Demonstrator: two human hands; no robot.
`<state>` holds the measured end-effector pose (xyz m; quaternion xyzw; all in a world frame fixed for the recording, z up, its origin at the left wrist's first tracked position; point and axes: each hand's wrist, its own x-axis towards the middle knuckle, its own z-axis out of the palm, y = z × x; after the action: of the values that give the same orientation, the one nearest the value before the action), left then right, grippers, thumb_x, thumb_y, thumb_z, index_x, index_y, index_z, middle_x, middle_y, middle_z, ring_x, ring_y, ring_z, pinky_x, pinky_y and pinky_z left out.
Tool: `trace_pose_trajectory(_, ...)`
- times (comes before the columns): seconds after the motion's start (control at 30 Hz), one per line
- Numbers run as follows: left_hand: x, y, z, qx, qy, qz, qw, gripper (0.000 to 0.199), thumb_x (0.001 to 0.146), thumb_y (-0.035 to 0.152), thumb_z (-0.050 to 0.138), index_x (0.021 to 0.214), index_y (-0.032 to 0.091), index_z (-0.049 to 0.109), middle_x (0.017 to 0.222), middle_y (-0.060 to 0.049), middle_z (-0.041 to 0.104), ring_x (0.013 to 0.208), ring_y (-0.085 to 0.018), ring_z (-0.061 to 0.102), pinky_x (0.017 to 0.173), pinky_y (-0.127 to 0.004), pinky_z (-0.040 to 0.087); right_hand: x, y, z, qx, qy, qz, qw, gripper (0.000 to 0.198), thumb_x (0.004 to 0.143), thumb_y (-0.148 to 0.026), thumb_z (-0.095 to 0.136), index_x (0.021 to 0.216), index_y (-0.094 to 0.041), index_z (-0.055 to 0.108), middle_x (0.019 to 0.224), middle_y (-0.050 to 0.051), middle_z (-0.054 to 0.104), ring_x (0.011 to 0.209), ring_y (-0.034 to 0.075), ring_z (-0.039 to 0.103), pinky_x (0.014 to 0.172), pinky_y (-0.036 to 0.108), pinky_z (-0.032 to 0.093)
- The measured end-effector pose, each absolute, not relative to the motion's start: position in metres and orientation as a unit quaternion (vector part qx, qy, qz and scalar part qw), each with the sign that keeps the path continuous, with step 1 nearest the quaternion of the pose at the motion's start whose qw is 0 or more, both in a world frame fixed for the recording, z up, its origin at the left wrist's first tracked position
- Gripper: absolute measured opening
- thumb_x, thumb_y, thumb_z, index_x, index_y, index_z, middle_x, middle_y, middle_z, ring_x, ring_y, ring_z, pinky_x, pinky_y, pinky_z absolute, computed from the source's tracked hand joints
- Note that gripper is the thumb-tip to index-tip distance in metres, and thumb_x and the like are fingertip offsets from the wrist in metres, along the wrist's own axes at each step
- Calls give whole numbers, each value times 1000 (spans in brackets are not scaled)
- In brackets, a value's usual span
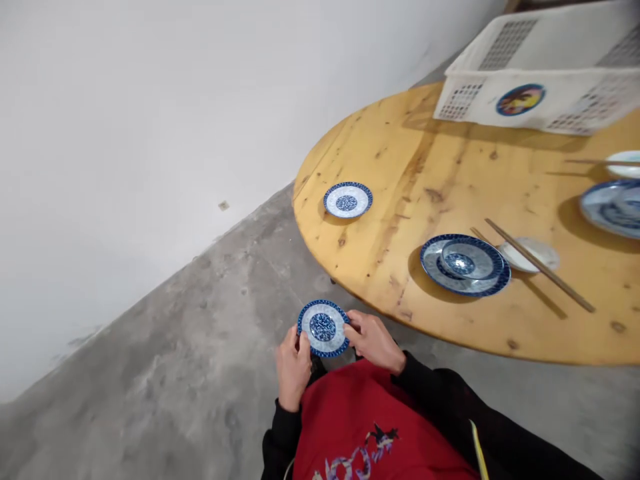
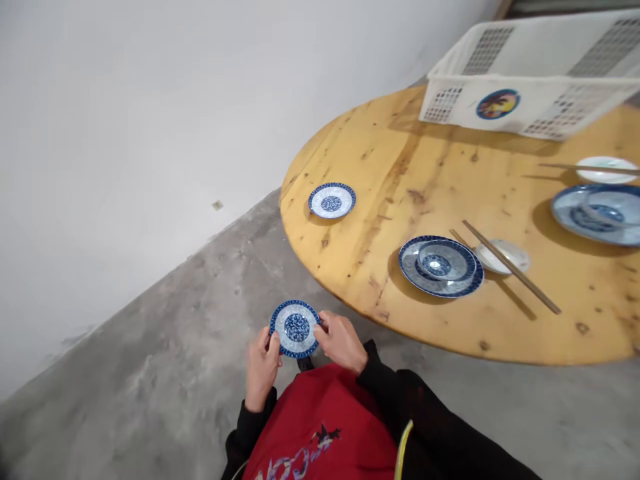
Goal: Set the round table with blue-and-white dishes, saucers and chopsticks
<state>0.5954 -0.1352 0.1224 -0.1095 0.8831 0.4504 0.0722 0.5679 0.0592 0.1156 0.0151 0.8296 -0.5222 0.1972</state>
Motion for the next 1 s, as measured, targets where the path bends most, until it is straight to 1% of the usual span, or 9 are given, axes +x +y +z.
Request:
trace_pose_trajectory(0.1,561,-162,122,-45,890,444,89,29,93,40,45,93,20,66,65,0,60,57,-15,54,57,-23,37,563,34,112,74,822,-546,146,14,81,-33,40,72,-23,45,53,-1,56,45,15,52,51,26,36)
trace_pose_trajectory(0.17,539,-173,119,-7,893,437,106,28,93,39,46,89,20,66,65,-1,60,57,-15,54,56,-23,36,559,22,108,106,825,-544,108,16,80,-34,41,68,-24,43,52,-1,54,46,15,51,51,26,35)
trace_pose_trajectory(0.23,517,-177,115,30,894,429,125,29,94,38,43,82,21,64,62,0,58,55,-14,52,56,-23,34,553,16,106,139,824,-544,82,17,80,-36,41,68,-24,44,52,-1,53,47,15,50,51,27,35)
trace_pose_trajectory(0.37,468,-166,109,96,894,405,165,30,95,35,39,77,21,59,59,1,53,53,-13,49,56,-23,31,530,18,103,210,799,-561,51,21,81,-40,43,72,-23,50,51,-2,52,47,16,50,51,27,35)
trace_pose_trajectory(0.47,429,-153,109,136,899,379,172,29,95,33,40,77,21,59,62,1,55,56,-13,50,58,-24,31,501,26,100,234,775,-586,42,22,80,-42,42,73,-22,50,49,-3,51,44,15,48,50,28,35)
trace_pose_trajectory(0.57,390,-144,112,153,910,353,158,27,94,31,41,81,21,62,64,0,58,59,-14,52,60,-24,32,464,35,97,236,776,-584,26,21,79,-41,42,68,-24,45,47,-3,47,43,15,47,50,28,34)
trace_pose_trajectory(0.7,342,-137,119,152,912,344,164,28,95,31,40,90,19,65,65,-1,60,57,-13,54,58,-23,34,416,43,97,232,785,-574,-1,21,79,-40,43,64,-25,40,47,-4,43,43,13,44,49,27,32)
trace_pose_trajectory(0.87,280,-120,132,187,910,324,177,27,95,30,42,91,19,66,67,0,62,58,-12,56,59,-21,37,370,54,103,248,780,-574,-37,20,79,-38,45,64,-24,43,46,-4,45,43,12,45,48,25,34)
trace_pose_trajectory(1.0,224,-95,138,246,903,304,177,27,95,31,44,90,19,68,62,2,58,58,-11,55,62,-21,38,339,67,103,288,734,-613,-57,19,77,-39,48,70,-22,51,49,-2,55,38,14,51,42,25,40)
